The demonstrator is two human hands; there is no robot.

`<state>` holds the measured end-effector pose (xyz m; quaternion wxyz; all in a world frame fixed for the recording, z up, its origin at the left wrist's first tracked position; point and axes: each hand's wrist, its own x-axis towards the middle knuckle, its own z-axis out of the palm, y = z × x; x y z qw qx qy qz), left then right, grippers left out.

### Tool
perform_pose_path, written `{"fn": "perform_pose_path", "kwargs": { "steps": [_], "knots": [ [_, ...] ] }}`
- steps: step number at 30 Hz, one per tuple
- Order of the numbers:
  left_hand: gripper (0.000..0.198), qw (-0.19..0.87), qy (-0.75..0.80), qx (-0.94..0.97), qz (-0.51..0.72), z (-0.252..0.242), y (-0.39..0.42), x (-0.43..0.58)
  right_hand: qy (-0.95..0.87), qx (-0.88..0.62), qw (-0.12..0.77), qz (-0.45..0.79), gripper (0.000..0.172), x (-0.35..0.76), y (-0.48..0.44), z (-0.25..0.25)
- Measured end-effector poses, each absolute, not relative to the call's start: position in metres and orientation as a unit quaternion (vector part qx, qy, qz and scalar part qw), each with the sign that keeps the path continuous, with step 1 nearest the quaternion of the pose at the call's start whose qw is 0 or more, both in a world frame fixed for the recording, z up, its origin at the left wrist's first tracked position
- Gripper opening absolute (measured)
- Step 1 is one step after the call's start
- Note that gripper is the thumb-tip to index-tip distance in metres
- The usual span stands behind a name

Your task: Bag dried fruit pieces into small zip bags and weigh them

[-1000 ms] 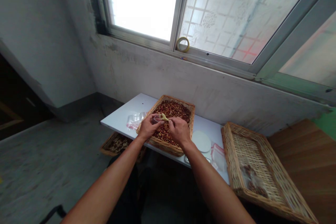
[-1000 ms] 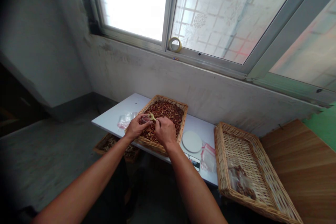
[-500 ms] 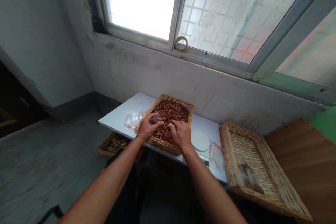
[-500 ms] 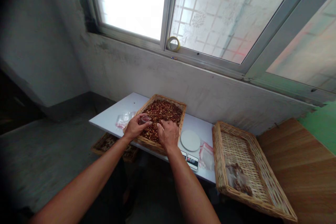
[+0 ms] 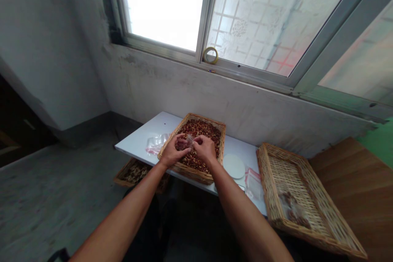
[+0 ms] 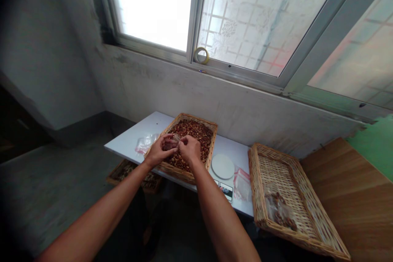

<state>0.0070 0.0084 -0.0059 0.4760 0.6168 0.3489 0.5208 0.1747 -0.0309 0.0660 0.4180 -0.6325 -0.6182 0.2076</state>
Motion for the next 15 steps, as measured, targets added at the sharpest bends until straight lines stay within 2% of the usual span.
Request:
{"fn": "perform_pose_path", "kwargs": {
  "steps": [3,5,10,15],
  "knots": [
    [0.066,0.494,0.358,0.596,0.521,-0.001,0.010,0.002,-0.617,-0.593,0.471,0.216,0.028,0.201,-0.029,0.072],
    [0.060,0.496,0.365,0.591,0.521,-0.002,0.013,0.001,-0.618,-0.597,0.461,0.221,0.036,0.219,-0.027,0.074],
    [0.057,0.450,0.387,0.629,0.502,-0.009,0.017,0.005,-0.620,-0.606,0.438,0.240,0.024,0.251,-0.029,0.072],
    [0.054,0.421,0.402,0.647,0.492,-0.008,0.013,0.008,-0.585,-0.595,0.467,0.293,0.027,0.259,-0.036,0.070]
  ]
}}
